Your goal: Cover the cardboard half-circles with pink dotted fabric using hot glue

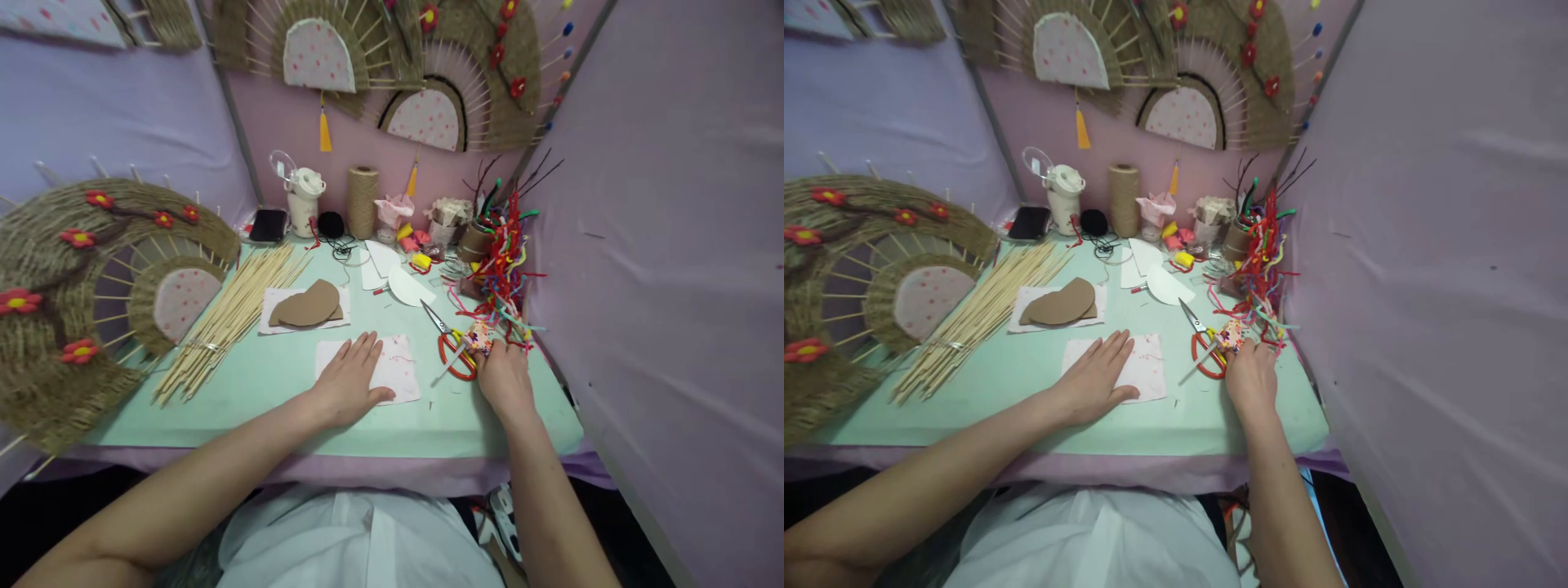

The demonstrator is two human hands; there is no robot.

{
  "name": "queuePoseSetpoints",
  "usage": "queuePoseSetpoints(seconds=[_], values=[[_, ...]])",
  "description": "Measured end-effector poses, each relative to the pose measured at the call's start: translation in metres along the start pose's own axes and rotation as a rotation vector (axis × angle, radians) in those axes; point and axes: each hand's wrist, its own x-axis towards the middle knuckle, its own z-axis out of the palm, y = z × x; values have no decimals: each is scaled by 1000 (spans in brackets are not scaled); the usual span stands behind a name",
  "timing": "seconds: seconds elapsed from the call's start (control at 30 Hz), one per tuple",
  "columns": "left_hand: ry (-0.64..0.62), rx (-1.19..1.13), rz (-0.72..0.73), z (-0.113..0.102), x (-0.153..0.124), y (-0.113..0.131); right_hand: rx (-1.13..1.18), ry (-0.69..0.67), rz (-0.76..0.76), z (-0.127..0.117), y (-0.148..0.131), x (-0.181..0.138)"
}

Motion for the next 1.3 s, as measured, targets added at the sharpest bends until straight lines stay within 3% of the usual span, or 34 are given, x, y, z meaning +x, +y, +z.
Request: queuePoseSetpoints(seconds=[0.17, 0.27, 0.37, 0.47, 0.53, 0.67, 0.83, 1.03, 1.17, 1.3], values=[[26, -16, 0, 3, -4, -4, -43, -32, 13, -20, -3, -12], [40, -27, 3, 5, -4, -5, -27, 92, 4, -38, -14, -19], [60, -30, 5, 7, -4, -4, 126, 160, -189, -45, -36, -21], [68, -29, 2, 6, -5, -3, 212, 45, -449, -39, -66, -20], [66, -29, 3, 4, -5, -1, 178, -26, -529, -32, -83, -19], [42, -27, -5, 3, -6, 1, 65, -93, -553, -20, -99, -16], [55, -36, -6, 5, -6, 0, -11, -86, -572, -15, -95, -13], [50, -46, 2, 7, -5, -2, 95, 19, -355, -26, -89, -7], [52, -40, -3, 7, -5, -1, 276, -104, -529, -24, -100, -11], [39, -34, -12, 6, -5, 0, 247, -133, -620, -14, -110, -18]])
